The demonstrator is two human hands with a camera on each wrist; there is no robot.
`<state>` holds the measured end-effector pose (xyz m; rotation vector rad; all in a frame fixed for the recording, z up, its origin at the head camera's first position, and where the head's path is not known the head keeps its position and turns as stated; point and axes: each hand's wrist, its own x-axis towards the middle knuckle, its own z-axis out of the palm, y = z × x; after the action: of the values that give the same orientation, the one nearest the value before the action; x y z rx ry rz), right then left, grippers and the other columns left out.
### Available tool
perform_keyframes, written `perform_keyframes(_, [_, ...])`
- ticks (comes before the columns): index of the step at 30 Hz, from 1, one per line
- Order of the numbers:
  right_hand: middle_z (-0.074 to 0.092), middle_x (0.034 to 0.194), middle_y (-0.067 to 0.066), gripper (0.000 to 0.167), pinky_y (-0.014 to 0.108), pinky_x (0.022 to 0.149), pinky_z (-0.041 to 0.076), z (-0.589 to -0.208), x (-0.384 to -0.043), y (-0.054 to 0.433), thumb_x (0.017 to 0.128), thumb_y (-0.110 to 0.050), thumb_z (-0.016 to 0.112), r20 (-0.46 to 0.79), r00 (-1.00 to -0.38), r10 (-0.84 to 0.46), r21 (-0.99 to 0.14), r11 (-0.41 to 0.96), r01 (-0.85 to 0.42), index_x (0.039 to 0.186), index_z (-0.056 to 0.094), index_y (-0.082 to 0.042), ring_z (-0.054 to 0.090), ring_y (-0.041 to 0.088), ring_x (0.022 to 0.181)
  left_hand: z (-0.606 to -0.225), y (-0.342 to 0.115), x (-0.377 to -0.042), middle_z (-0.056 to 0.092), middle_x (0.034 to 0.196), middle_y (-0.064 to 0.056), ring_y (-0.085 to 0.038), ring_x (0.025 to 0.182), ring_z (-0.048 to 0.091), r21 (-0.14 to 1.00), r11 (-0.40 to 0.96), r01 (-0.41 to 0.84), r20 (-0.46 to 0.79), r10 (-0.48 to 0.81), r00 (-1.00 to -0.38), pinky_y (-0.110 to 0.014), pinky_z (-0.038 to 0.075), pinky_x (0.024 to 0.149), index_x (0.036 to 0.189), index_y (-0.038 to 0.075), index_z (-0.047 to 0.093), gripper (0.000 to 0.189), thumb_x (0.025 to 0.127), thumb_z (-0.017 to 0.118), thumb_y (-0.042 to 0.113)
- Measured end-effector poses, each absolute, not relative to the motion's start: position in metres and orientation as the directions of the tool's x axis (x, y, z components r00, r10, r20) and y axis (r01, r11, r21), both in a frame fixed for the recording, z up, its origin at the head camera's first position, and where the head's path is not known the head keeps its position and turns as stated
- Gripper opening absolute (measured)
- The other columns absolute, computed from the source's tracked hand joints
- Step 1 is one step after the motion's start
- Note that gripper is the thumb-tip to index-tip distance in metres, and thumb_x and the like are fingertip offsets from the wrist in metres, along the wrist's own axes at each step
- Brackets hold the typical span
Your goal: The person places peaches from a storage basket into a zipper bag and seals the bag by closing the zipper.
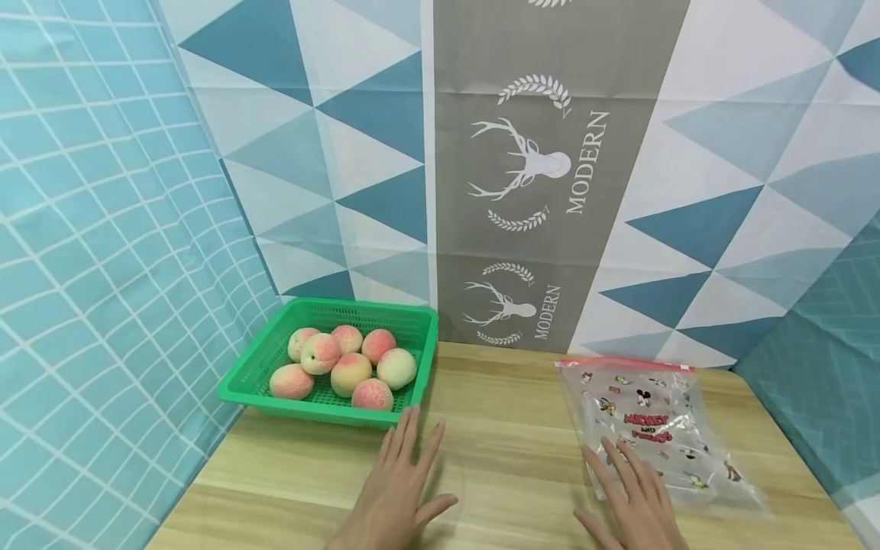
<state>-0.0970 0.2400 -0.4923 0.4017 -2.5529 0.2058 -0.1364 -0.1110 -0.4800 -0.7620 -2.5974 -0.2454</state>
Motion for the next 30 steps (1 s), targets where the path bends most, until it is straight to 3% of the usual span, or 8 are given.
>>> perform_keyframes(2, [0.044, 0.143, 0.016, 0.084, 0.028, 0.117, -0.016, -0.489, -0.1, 0.243, 0.077, -0.043, 0.08, 0.515, -0.828, -0.224, -0.1, 0.943, -0.317, 0.148, 0.043, -0.018, 0.033, 0.036, 0.131, -0.48, -0.111, -0.136, 0.021, 0.158, -0.032, -0.045, 0.146, 0.023, 0.042, 0.833, 0.551, 0.45, 0.477, -0.755, -0.056, 0.041, 0.105, 0.157, 0.01, 0.031, 0.097, 0.084, 0.07, 0.061])
perform_keyframes(3, [0.044, 0.142, 0.017, 0.081, 0.034, 0.12, -0.012, -0.488, -0.101, 0.245, 0.079, -0.042, 0.08, 0.505, -0.836, -0.216, -0.114, 0.943, -0.312, 0.147, 0.043, -0.016, 0.034, 0.037, 0.13, -0.48, -0.111, -0.136, 0.021, 0.158, -0.032, -0.045, 0.146, 0.022, 0.04, 0.833, 0.552, 0.45, 0.478, -0.754, -0.055, 0.042, 0.104, 0.157, 0.01, 0.031, 0.096, 0.084, 0.07, 0.06])
perform_keyframes(5, [0.045, 0.141, 0.02, 0.079, 0.05, 0.121, 0.003, -0.486, -0.106, 0.251, 0.079, -0.041, 0.08, 0.49, -0.848, -0.202, -0.118, 0.949, -0.293, 0.145, 0.046, -0.012, 0.036, 0.04, 0.129, -0.48, -0.111, -0.136, 0.021, 0.157, -0.033, -0.045, 0.146, 0.023, 0.045, 0.83, 0.556, 0.458, 0.478, -0.749, -0.051, 0.045, 0.103, 0.155, 0.008, 0.034, 0.094, 0.084, 0.071, 0.058])
perform_keyframes(9, [0.042, 0.143, 0.027, 0.086, 0.066, 0.101, 0.03, -0.488, -0.113, 0.259, 0.081, -0.055, 0.075, 0.374, -0.913, -0.162, -0.068, 0.977, -0.201, 0.145, 0.045, -0.007, 0.035, 0.046, 0.129, -0.48, -0.11, -0.135, 0.018, 0.157, -0.034, -0.047, 0.146, 0.02, 0.091, 0.822, 0.563, 0.448, 0.471, -0.76, -0.045, 0.049, 0.1, 0.154, 0.007, 0.036, 0.085, 0.09, 0.068, 0.053])
perform_keyframes(14, [0.042, 0.141, 0.037, 0.091, 0.071, 0.099, 0.031, -0.495, -0.118, 0.262, 0.083, -0.063, 0.068, 0.176, -0.98, -0.089, -0.079, 0.991, -0.104, 0.145, 0.043, -0.002, 0.039, 0.054, 0.126, -0.48, -0.11, -0.134, 0.012, 0.159, -0.032, -0.046, 0.148, 0.014, 0.171, 0.803, 0.571, 0.427, 0.462, -0.778, -0.045, 0.049, 0.1, 0.154, 0.008, 0.037, 0.077, 0.095, 0.059, 0.053])
perform_keyframes(18, [0.046, 0.136, 0.038, 0.088, 0.072, 0.097, 0.034, -0.497, -0.123, 0.265, 0.084, -0.06, 0.069, 0.088, -0.995, -0.041, -0.095, 0.994, -0.049, 0.145, 0.044, -0.001, 0.043, 0.056, 0.122, -0.478, -0.108, -0.134, 0.01, 0.161, -0.03, -0.043, 0.15, 0.01, 0.197, 0.797, 0.571, 0.401, 0.466, -0.789, -0.045, 0.048, 0.101, 0.152, 0.007, 0.04, 0.072, 0.099, 0.051, 0.055])
perform_keyframes(24, [0.054, 0.129, 0.032, 0.075, 0.07, 0.089, 0.041, -0.495, -0.123, 0.267, 0.084, -0.047, 0.075, 0.108, -0.993, -0.049, -0.117, 0.991, -0.062, 0.138, 0.052, -0.002, 0.049, 0.052, 0.116, -0.473, -0.108, -0.135, 0.006, 0.163, -0.025, -0.04, 0.151, 0.007, 0.295, 0.785, 0.544, 0.345, 0.444, -0.827, -0.047, 0.046, 0.103, 0.149, 0.006, 0.044, 0.065, 0.102, 0.046, 0.051])
perform_keyframes(30, [0.064, 0.12, 0.026, 0.052, 0.064, 0.082, 0.048, -0.495, -0.118, 0.274, 0.085, -0.022, 0.075, 0.281, -0.954, -0.105, -0.149, 0.977, -0.151, 0.13, 0.061, 0.0, 0.059, 0.048, 0.108, -0.466, -0.11, -0.132, 0.007, 0.163, -0.025, -0.041, 0.15, 0.008, 0.331, 0.782, 0.529, 0.322, 0.433, -0.842, -0.048, 0.044, 0.104, 0.149, 0.006, 0.045, 0.064, 0.103, 0.046, 0.05])
